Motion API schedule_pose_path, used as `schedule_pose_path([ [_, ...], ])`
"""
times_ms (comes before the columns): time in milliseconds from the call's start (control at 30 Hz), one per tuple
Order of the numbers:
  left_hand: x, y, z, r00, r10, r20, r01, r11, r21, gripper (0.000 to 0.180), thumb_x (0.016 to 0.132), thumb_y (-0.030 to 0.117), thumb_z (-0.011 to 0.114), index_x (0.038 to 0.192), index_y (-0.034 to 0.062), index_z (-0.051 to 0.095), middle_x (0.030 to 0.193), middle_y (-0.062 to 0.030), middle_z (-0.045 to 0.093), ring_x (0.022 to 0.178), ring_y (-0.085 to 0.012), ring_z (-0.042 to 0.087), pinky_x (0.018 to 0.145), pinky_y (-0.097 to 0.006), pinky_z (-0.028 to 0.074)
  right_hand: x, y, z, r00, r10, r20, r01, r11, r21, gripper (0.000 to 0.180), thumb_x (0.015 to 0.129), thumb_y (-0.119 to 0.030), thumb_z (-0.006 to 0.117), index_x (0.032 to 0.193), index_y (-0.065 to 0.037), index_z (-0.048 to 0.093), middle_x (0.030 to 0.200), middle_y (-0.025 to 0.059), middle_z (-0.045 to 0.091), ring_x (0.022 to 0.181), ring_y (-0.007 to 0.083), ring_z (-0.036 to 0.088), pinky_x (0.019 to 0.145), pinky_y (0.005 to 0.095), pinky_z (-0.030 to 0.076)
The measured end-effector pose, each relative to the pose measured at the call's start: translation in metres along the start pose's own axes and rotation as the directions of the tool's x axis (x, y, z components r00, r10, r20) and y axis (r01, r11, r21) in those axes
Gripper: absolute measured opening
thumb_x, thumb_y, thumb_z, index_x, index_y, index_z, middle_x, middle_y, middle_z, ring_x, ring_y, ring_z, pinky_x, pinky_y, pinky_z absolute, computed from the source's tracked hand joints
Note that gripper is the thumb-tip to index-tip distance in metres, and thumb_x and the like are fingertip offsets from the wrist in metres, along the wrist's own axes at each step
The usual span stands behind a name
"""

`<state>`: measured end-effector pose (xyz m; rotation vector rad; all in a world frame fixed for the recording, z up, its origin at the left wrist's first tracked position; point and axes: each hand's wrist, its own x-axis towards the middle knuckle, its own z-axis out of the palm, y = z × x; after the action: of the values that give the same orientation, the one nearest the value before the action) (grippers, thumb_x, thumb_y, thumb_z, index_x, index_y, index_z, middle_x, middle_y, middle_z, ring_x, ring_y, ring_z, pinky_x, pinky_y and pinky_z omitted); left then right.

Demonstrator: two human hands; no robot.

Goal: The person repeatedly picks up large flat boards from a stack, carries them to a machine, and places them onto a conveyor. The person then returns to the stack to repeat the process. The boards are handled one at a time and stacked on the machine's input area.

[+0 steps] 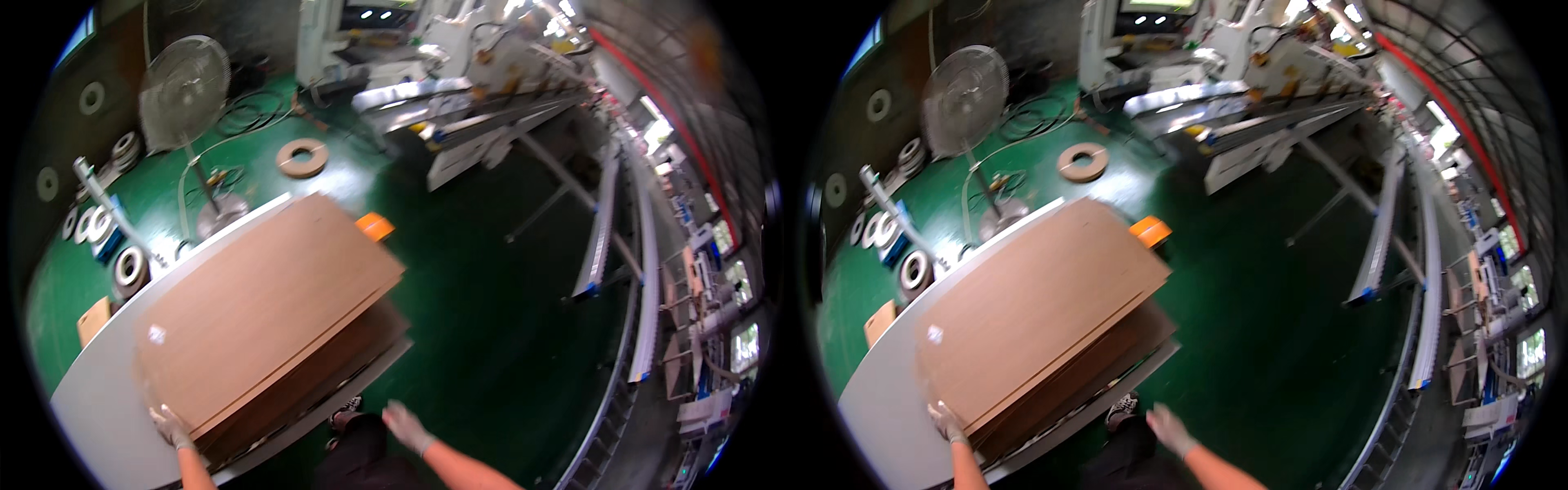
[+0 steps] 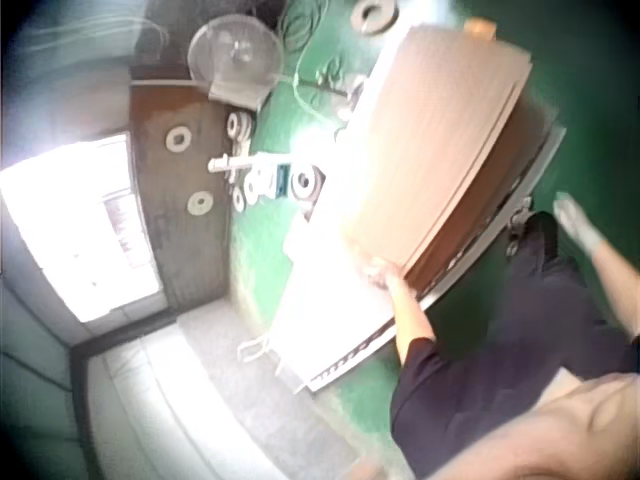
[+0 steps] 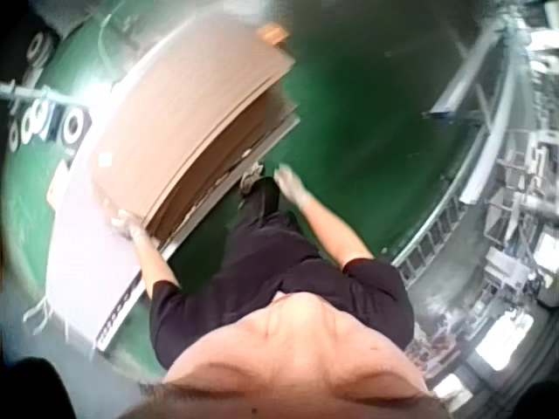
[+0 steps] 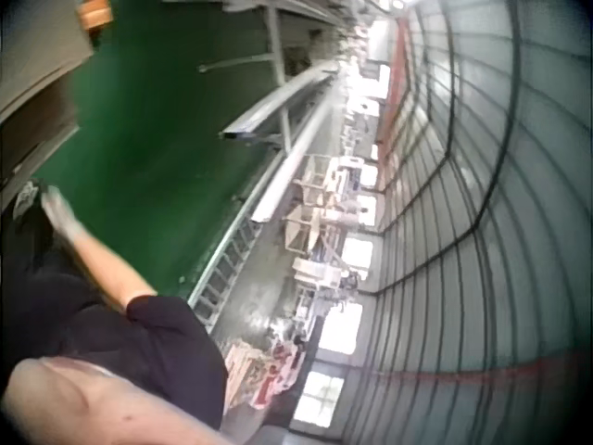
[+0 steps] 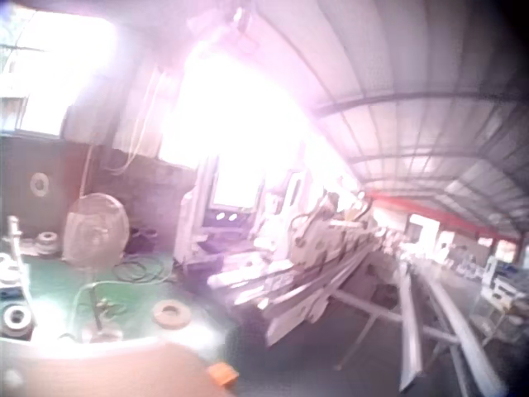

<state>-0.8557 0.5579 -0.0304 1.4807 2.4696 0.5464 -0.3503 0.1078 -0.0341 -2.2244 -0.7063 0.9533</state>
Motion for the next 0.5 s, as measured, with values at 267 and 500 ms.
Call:
schedule_pose_path([
  [267,-0.216,0.341,0.059,0.916,0.251,0.314,-0.387,0.759,0.523,0.073,0.107,0.045,0.048,0.168,0.0100,0.026,0.176,-0.0095,0.022,0.161,-0.0314,0.022,0.130,-0.049,0.017,-0.192,0.277,-0.194,0.714,0.565,-0.413,-0.673,0.718,-0.180,0.056,0.101,-0.056,0.056,0.097,-0.005,0.078,0.091,0.0238,0.076,0.090,0.0450,0.073,0.077,0.0551,0.056],
  [500,-0.297,0.579,0.153,0.848,0.372,0.378,-0.524,0.698,0.488,0.074,0.107,0.048,0.046,0.168,0.0110,0.025,0.175,-0.0111,0.023,0.161,-0.0319,0.022,0.130,-0.049,0.017,-0.154,0.259,-0.364,0.440,0.876,-0.198,-0.314,0.357,0.879,0.025,0.099,-0.038,0.072,0.106,-0.015,0.067,0.080,0.0027,0.063,0.062,0.0154,0.059,0.054,0.0342,0.050],
])
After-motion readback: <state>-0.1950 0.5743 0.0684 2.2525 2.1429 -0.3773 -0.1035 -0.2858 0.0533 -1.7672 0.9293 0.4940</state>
